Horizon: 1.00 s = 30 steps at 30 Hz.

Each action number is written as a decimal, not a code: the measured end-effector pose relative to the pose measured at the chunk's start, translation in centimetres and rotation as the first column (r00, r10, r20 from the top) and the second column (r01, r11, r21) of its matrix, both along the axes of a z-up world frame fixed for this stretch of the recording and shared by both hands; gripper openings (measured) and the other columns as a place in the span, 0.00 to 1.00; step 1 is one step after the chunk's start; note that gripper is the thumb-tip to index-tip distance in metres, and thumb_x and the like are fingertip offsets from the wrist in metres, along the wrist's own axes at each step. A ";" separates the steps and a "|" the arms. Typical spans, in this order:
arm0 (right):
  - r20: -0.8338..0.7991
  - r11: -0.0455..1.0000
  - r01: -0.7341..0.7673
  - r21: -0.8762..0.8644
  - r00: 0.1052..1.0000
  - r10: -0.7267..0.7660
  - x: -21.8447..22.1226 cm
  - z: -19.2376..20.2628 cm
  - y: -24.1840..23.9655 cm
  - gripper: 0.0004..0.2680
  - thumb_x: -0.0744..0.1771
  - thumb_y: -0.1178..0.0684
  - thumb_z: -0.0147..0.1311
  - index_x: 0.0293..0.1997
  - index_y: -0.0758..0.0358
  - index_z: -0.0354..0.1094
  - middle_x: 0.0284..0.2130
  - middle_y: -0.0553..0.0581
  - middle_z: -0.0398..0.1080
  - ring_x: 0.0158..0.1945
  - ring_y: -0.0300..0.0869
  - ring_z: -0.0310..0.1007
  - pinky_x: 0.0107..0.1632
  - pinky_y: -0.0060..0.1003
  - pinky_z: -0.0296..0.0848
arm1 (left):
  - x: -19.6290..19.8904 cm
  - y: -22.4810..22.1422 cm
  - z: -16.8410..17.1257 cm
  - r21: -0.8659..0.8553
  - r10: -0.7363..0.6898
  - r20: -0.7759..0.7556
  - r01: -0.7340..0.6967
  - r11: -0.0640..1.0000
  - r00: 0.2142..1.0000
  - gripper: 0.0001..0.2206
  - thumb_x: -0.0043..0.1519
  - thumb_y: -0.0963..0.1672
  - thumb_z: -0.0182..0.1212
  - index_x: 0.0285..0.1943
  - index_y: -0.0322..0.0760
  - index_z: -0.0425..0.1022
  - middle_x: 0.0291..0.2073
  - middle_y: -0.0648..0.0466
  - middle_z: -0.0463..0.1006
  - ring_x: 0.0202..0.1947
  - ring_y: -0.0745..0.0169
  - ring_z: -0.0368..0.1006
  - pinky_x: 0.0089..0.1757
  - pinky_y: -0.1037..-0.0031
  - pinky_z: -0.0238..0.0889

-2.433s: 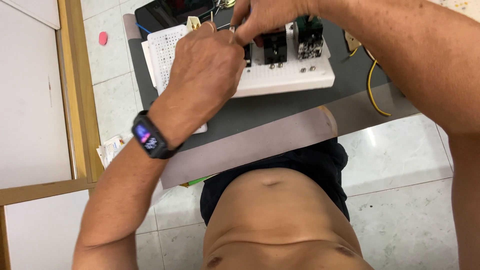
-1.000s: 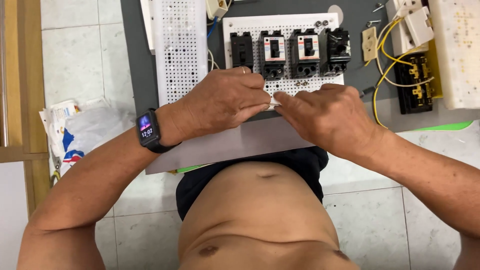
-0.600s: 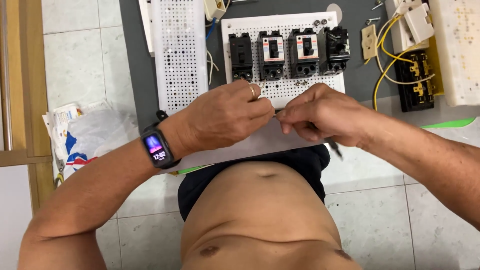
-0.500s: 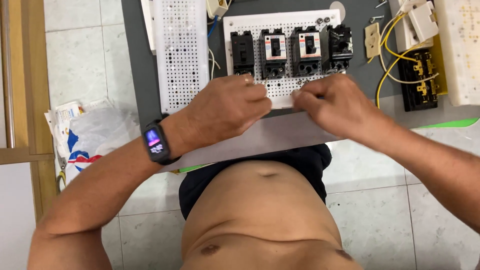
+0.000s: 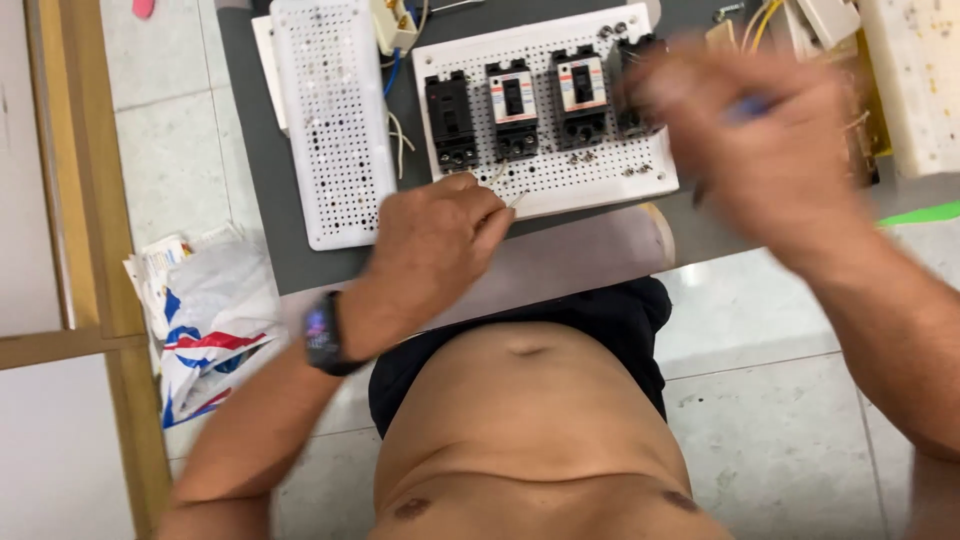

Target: Wiring and mounting circuit breakers onto a test board using a screwdriver and manual wire manipulation.

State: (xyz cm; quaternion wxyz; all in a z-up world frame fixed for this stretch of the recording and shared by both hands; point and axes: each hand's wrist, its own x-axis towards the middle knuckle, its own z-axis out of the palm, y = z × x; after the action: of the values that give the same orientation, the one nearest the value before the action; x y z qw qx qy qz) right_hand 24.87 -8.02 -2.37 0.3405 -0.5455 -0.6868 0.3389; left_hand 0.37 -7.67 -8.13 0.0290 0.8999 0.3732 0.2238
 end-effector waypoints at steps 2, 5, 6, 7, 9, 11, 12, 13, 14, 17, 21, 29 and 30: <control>-0.481 0.954 0.232 0.190 0.869 -0.116 2.2 -0.7 -0.5 0.09 0.71 0.64 0.49 0.33 0.70 0.53 0.21 0.60 0.55 0.24 0.46 0.62 0.30 0.37 0.62 | 1.8 -0.5 -1.8 -0.060 0.256 0.034 -0.254 0.965 0.966 0.11 0.58 0.46 0.62 0.22 0.42 0.74 0.21 0.57 0.73 0.22 0.54 0.70 0.18 0.60 0.55; -0.649 0.898 0.307 0.314 0.760 -0.033 1.1 -2.4 -0.8 0.07 0.66 0.65 0.44 0.48 0.70 0.56 0.29 0.63 0.59 0.25 0.47 0.59 0.29 0.40 0.64 | 3.6 -0.9 -1.8 0.150 0.398 0.078 -0.405 0.902 0.914 0.15 0.57 0.41 0.61 0.17 0.41 0.64 0.15 0.58 0.62 0.12 0.60 0.54 0.14 0.68 0.41; -0.654 0.898 0.308 0.314 0.756 -0.031 0.6 -2.5 -0.7 0.07 0.66 0.65 0.44 0.48 0.70 0.56 0.29 0.63 0.59 0.25 0.47 0.59 0.29 0.40 0.64 | 4.0 -1.0 -2.1 0.154 0.398 0.073 -0.405 0.901 0.914 0.15 0.57 0.41 0.61 0.17 0.41 0.64 0.15 0.58 0.62 0.12 0.60 0.54 0.14 0.68 0.41; -0.559 0.900 0.223 0.375 0.829 0.027 0.0 -2.6 -0.6 0.07 0.69 0.63 0.41 0.51 0.70 0.54 0.29 0.62 0.59 0.26 0.45 0.59 0.31 0.37 0.62 | 4.2 -1.1 -2.4 0.246 0.454 0.001 -0.440 0.863 0.891 0.16 0.57 0.41 0.62 0.16 0.44 0.62 0.14 0.58 0.61 0.11 0.60 0.55 0.14 0.68 0.40; -0.461 0.896 0.127 0.425 0.883 0.094 -0.1 -2.6 -0.2 0.06 0.72 0.62 0.39 0.55 0.69 0.53 0.28 0.62 0.60 0.28 0.44 0.60 0.34 0.34 0.61 | 4.6 -1.0 -2.6 0.347 0.519 -0.069 -0.467 0.813 0.852 0.18 0.57 0.41 0.62 0.15 0.46 0.59 0.12 0.59 0.59 0.10 0.61 0.55 0.15 0.69 0.40; 0.137 0.724 -0.080 0.685 0.990 -0.019 0.7 -2.6 -0.2 0.08 0.72 0.71 0.48 0.58 0.77 0.60 0.37 0.65 0.71 0.35 0.49 0.70 0.41 0.43 0.71 | 4.7 -1.3 -2.5 0.321 0.484 -0.142 -0.422 0.848 0.863 0.16 0.50 0.36 0.55 0.15 0.47 0.55 0.10 0.62 0.55 0.10 0.67 0.51 0.16 0.70 0.38; 0.130 0.727 -0.076 0.683 0.991 -0.019 1.1 -2.2 -0.4 0.08 0.72 0.71 0.48 0.58 0.77 0.60 0.37 0.65 0.71 0.35 0.49 0.70 0.41 0.43 0.71 | 4.8 -1.3 -2.5 0.321 0.483 -0.150 -0.420 0.849 0.862 0.16 0.50 0.36 0.55 0.15 0.47 0.55 0.10 0.62 0.55 0.10 0.67 0.51 0.16 0.70 0.38; 0.186 0.769 -0.085 0.634 0.982 -0.045 1.5 -1.8 -0.6 0.09 0.73 0.69 0.51 0.61 0.73 0.61 0.40 0.63 0.72 0.34 0.49 0.70 0.40 0.42 0.69 | 4.8 -1.4 -2.5 0.332 0.498 -0.156 -0.429 0.840 0.853 0.17 0.53 0.37 0.58 0.15 0.47 0.56 0.10 0.61 0.56 0.10 0.65 0.52 0.16 0.70 0.41; 0.246 0.804 -0.092 0.587 0.967 -0.070 1.9 -1.3 -0.5 0.10 0.74 0.67 0.54 0.63 0.69 0.63 0.42 0.61 0.74 0.32 0.49 0.69 0.40 0.42 0.66 | 4.9 -1.1 -2.4 0.348 0.512 -0.154 -0.439 0.828 0.845 0.18 0.56 0.39 0.60 0.15 0.47 0.58 0.09 0.60 0.58 0.10 0.64 0.53 0.17 0.70 0.43; 0.085 0.763 -0.011 0.647 0.995 -0.058 1.4 -0.2 -0.7 0.07 0.75 0.70 0.47 0.60 0.74 0.65 0.34 0.61 0.70 0.39 0.48 0.78 0.41 0.38 0.66 | 4.8 -1.4 -2.9 0.371 0.493 -0.127 -0.419 0.828 0.861 0.17 0.54 0.35 0.55 0.17 0.47 0.58 0.09 0.62 0.53 0.11 0.68 0.49 0.19 0.73 0.42; 0.065 0.762 -0.043 0.646 0.998 0.001 -0.5 -0.2 1.3 0.07 0.73 0.69 0.45 0.38 0.72 0.64 0.22 0.56 0.64 0.25 0.46 0.60 0.36 0.42 0.59 | 4.7 -1.9 -2.6 0.310 0.462 -0.091 -0.416 0.855 0.882 0.11 0.50 0.34 0.56 0.21 0.42 0.64 0.11 0.57 0.60 0.11 0.61 0.55 0.17 0.70 0.46; 0.106 0.735 -0.155 0.660 0.988 0.113 -1.9 -0.9 2.8 0.08 0.73 0.69 0.48 0.60 0.72 0.64 0.30 0.59 0.68 0.28 0.46 0.63 0.35 0.41 0.60 | 4.3 -1.9 -1.4 0.272 0.430 -0.019 -0.409 0.871 0.903 0.13 0.57 0.39 0.63 0.21 0.43 0.66 0.14 0.57 0.65 0.15 0.56 0.61 0.21 0.67 0.53; 0.109 0.734 -0.158 0.660 0.987 0.115 -2.1 -0.9 2.9 0.08 0.73 0.69 0.48 0.60 0.72 0.64 0.30 0.59 0.68 0.28 0.46 0.63 0.35 0.41 0.60 | 4.2 -1.9 -1.4 0.272 0.432 -0.016 -0.411 0.870 0.902 0.13 0.57 0.39 0.63 0.21 0.43 0.66 0.14 0.57 0.65 0.15 0.56 0.61 0.21 0.67 0.53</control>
State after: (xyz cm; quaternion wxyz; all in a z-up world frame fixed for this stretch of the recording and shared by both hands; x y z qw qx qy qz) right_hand 22.80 -5.16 -3.28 0.4659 -0.3461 -0.8105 0.0787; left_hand 4.54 -9.56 -9.53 -0.1540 0.8004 0.5284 0.2375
